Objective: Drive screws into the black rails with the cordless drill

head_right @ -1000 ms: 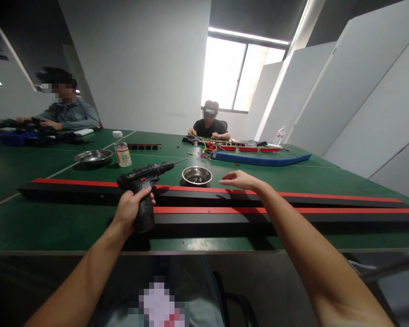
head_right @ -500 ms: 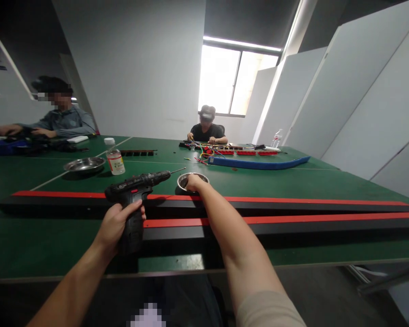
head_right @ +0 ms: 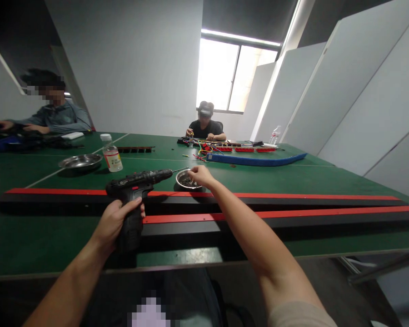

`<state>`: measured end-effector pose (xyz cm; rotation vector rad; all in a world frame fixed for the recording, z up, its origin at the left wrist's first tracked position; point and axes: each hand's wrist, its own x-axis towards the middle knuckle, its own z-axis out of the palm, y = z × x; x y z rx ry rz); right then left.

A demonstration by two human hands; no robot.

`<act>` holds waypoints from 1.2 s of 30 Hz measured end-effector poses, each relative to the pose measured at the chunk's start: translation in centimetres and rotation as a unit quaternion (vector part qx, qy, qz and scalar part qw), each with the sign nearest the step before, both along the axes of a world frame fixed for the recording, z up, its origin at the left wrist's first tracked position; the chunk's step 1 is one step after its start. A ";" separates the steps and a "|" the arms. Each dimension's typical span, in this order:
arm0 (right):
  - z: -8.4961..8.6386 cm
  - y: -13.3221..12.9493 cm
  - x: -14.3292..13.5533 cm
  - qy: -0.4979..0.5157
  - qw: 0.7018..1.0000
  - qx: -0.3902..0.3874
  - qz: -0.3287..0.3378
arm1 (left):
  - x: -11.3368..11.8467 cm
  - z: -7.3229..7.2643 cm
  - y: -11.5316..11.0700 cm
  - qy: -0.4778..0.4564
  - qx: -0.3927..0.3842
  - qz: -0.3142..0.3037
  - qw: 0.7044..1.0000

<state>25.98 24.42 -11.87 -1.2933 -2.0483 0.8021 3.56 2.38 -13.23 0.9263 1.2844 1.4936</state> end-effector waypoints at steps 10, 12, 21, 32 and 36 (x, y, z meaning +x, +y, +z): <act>-2.2 -9.3 6.8 0.264 0.961 -0.076 -0.038 | -0.8 -0.1 -0.5 0.047 -0.011 -0.106 0.993; -2.8 -9.9 7.0 0.293 0.952 -0.074 -0.040 | -0.9 -0.4 -0.5 0.063 -0.011 -0.120 0.991; -3.4 -10.1 6.7 0.291 0.956 -0.043 -0.013 | -0.7 0.0 -0.9 0.113 0.005 -0.145 0.983; -3.3 -10.2 6.7 0.276 0.960 -0.033 -0.011 | -0.8 0.2 -1.0 0.137 -0.014 -0.137 0.981; -3.5 -10.0 6.8 0.272 0.962 -0.022 -0.008 | -0.9 0.1 -1.0 0.142 -0.014 -0.138 0.980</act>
